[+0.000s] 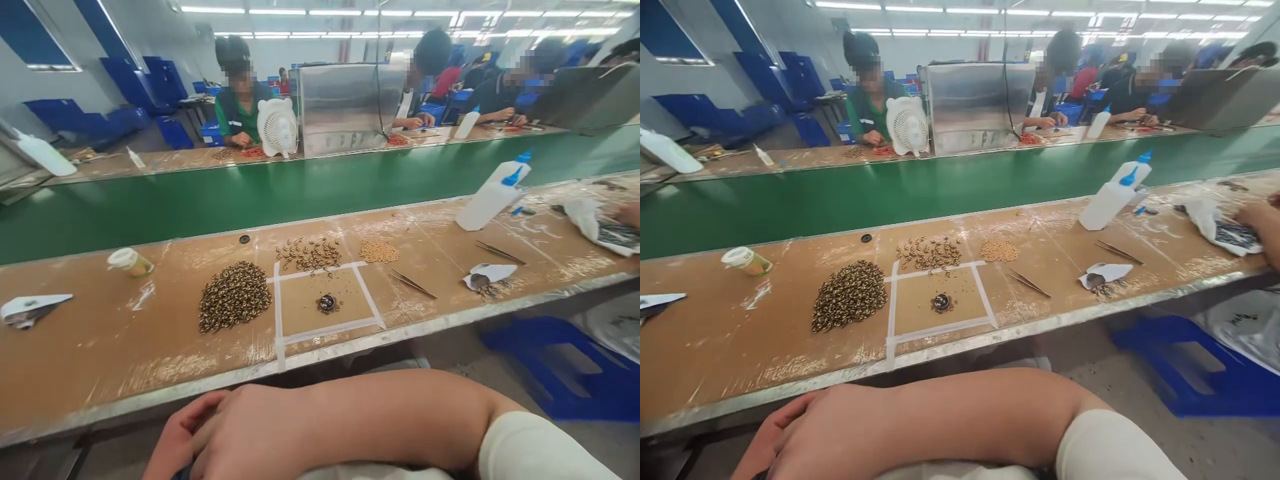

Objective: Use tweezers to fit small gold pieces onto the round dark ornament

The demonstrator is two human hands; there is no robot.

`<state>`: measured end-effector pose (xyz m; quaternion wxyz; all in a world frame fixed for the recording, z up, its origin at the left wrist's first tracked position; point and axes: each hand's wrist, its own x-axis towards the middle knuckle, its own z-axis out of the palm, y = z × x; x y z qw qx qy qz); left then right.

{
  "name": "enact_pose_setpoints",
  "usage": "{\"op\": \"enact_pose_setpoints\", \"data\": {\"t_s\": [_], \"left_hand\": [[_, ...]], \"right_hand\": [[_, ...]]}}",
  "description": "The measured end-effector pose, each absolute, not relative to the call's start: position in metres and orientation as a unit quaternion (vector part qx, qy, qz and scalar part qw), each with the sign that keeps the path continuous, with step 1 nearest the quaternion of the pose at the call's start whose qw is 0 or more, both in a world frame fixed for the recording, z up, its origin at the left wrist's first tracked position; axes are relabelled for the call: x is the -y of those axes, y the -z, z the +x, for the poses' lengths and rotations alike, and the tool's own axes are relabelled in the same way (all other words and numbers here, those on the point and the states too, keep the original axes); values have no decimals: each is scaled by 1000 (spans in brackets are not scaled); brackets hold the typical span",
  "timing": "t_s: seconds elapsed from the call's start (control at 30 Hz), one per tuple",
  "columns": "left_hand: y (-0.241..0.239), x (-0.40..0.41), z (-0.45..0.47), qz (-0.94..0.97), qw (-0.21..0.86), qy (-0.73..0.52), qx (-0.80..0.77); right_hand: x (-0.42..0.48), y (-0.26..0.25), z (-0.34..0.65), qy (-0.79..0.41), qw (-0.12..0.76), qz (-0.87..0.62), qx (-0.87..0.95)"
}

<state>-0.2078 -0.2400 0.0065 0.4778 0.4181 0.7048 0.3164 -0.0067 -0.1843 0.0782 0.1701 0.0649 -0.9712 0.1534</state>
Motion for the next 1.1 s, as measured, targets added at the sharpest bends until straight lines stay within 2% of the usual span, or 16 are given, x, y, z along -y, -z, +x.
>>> {"op": "enact_pose_setpoints", "data": {"t_s": [0.17,0.33,0.5,0.57,0.73,0.83,1.0,1.1], "left_hand": [[-3,257,-209,381,491,-360,-697],[-19,243,-199,343,446,-456,-690],[-47,217,-207,352,417,-533,-647],[-57,208,-210,368,384,-559,-636],[-86,184,-211,351,315,-658,-587],[-103,171,-213,344,318,-686,-557],[-114,163,-214,320,355,-697,-535],[-114,165,-212,303,362,-700,-536]], "right_hand": [[192,-74,-6,-199,172,29,964],[204,-79,-4,-254,140,-33,957],[218,-106,10,-229,160,7,960],[217,-112,14,-235,197,15,952],[206,-79,19,-377,323,27,868],[203,-47,18,-474,368,19,800],[213,-39,18,-585,402,5,705],[224,-50,22,-639,374,-76,668]]}}
